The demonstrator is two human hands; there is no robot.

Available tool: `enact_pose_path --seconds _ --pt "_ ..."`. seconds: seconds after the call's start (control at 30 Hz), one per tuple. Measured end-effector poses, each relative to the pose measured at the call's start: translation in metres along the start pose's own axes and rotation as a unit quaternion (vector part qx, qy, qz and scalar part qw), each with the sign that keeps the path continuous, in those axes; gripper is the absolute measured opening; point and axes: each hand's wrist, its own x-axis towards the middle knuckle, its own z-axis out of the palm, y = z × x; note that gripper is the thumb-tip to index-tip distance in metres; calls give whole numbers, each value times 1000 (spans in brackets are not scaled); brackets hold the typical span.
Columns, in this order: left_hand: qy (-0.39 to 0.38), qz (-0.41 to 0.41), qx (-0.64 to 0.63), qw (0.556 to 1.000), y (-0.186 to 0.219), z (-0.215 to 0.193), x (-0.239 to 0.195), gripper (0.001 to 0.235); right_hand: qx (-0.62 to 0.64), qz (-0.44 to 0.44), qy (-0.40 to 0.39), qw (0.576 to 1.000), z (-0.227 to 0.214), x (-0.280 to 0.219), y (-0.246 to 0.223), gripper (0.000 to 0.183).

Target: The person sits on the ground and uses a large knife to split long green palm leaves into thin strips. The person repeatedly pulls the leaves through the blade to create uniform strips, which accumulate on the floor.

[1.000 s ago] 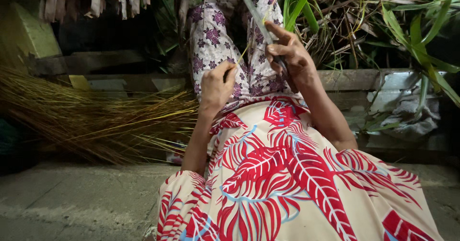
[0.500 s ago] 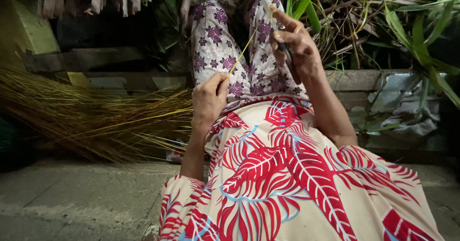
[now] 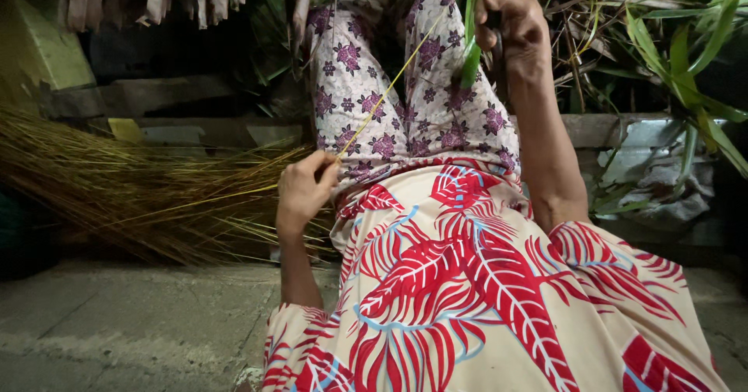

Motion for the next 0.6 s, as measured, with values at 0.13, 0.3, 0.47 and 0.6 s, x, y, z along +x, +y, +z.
enact_pose_path --seconds 0.13,0.3,0.47,0.6 --pt "-214 -107 -171 956 57 -21 38 41 56 22 -54 997 5 -16 3 64" --pt "-208 10 -310 928 112 12 98 46 95 51 -79 991 11 -36 13 97" --pt "-68 96 -343 932 122 41 117 19 96 84 -95 987 -4 -34 20 109" --pt "-88 102 -360 923 95 45 100 21 134 93 -111 980 -20 -22 31 110"
